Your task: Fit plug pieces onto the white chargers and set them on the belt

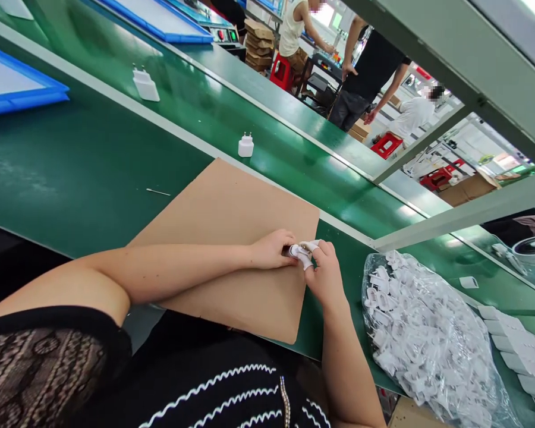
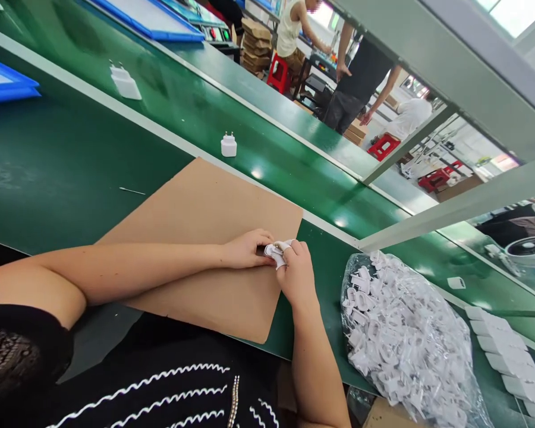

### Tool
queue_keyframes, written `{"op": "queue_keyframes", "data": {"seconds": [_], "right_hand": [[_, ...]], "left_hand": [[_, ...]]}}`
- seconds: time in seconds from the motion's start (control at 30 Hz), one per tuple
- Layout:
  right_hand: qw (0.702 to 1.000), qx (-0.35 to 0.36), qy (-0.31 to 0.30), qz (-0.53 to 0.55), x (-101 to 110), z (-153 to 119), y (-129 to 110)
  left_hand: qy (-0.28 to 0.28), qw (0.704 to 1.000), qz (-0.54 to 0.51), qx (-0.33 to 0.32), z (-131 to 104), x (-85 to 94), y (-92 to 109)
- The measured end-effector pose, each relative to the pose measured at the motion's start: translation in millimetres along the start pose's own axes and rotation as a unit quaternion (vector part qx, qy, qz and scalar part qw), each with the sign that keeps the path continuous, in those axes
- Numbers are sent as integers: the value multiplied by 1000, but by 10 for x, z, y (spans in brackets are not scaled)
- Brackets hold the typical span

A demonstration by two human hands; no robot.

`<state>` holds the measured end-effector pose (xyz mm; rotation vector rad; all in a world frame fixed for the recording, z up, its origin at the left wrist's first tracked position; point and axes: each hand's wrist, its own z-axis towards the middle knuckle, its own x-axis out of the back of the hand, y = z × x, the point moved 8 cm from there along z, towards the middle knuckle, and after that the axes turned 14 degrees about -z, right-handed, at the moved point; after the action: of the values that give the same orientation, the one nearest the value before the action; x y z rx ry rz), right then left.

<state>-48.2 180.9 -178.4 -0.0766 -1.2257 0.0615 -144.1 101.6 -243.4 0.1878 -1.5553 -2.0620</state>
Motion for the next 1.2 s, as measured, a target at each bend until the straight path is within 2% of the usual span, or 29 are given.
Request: {"op": "queue_keyframes", "data": {"seconds": [0.17,0.6,0.93,1.03,1.1,1.2], "right_hand": [[1000,7,26,6,77,8,-29],[1000,12,-4,-19,18,73,-81],[999,-9,-38,16,-84,164,98],[998,-35,-6,48,-102,95,143],[991,-71,31,112,-157,15,194],[945,-162,101,264,-346,-114,376]], "left_hand": [[4,1000,4,4,6,6,8],[-2,1000,1,12,4,2,-21],[-2,1000,16,17,26,-13,-15],[9,1000,-4,9,21,-13,31],[15,999,-43,12,2,-34,44],[24,996,-75,32,-13,-72,-19]]}}
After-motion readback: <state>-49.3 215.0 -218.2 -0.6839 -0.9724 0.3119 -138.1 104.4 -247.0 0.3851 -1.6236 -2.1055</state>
